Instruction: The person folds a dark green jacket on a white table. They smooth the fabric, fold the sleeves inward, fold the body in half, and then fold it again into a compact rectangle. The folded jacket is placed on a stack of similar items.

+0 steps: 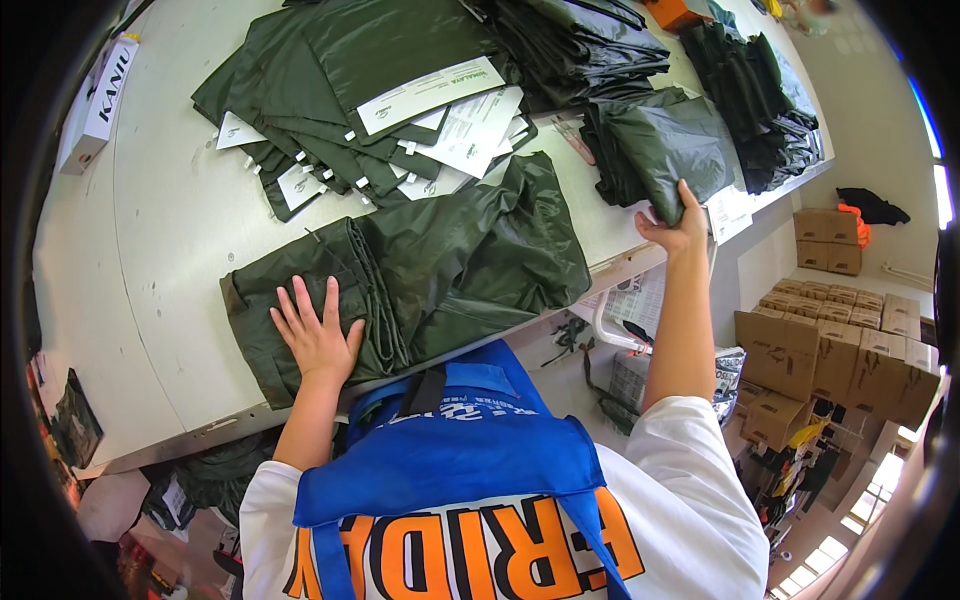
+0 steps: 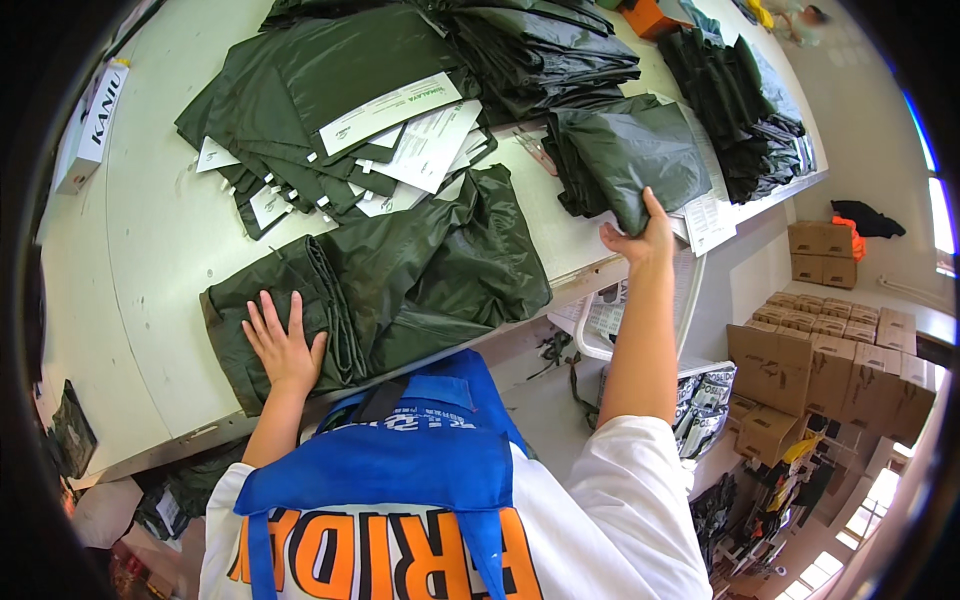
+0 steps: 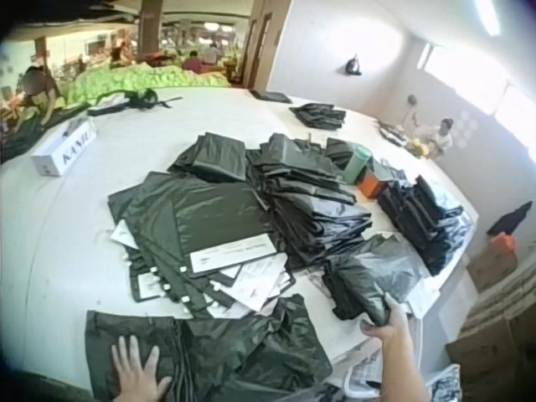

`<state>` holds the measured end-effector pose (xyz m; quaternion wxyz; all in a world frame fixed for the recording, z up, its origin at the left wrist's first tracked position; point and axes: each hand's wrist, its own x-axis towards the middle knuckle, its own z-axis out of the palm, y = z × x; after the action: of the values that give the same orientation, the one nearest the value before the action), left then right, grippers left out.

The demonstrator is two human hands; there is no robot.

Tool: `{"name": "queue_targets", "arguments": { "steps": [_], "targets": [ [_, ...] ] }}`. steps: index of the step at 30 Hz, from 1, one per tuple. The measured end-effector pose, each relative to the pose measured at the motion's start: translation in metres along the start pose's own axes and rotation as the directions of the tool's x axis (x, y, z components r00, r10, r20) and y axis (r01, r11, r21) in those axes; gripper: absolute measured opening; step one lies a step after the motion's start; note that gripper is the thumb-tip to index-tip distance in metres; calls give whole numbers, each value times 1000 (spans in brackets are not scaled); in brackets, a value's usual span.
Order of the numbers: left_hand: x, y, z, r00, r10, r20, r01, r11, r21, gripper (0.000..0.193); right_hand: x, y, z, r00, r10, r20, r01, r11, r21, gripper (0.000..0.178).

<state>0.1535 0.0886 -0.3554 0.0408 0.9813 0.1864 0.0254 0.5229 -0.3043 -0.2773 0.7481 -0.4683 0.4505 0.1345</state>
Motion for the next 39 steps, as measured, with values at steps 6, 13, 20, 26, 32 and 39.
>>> {"name": "queue_targets", "arguments": {
  "steps": [6, 13, 20, 26, 32, 39],
  "targets": [
    [-1, -1, 2, 1000, -2, -22, 2, 1000, 10, 81, 9, 12, 47, 977, -17, -213, 3, 998, -62, 45],
    [-1, -2, 3, 999, -15, -29, 14, 1000, -13, 79, 12, 12, 29, 954, -296, -48, 283, 942, -180, 42],
    [-1, -2, 2, 998, 2, -61, -5, 999, -44, 77, 20, 13, -47, 964, -238, 121, 229, 970, 80, 41],
    [-2, -3, 3, 998, 4, -65, -7, 999, -46, 77, 28, -2, -45, 985, -139, 103, 135, 990, 46, 37],
    [-2, -4, 5, 996, 3, -92, -8, 999, -47, 77, -2, -27, -28, 980, -192, 47, 197, 974, -115, 39],
    [-2, -3, 2, 996, -3, -86, -2, 998, -57, 76, 8, -33, -34, 978, -207, 27, 209, 977, -54, 33]
  ]
}}
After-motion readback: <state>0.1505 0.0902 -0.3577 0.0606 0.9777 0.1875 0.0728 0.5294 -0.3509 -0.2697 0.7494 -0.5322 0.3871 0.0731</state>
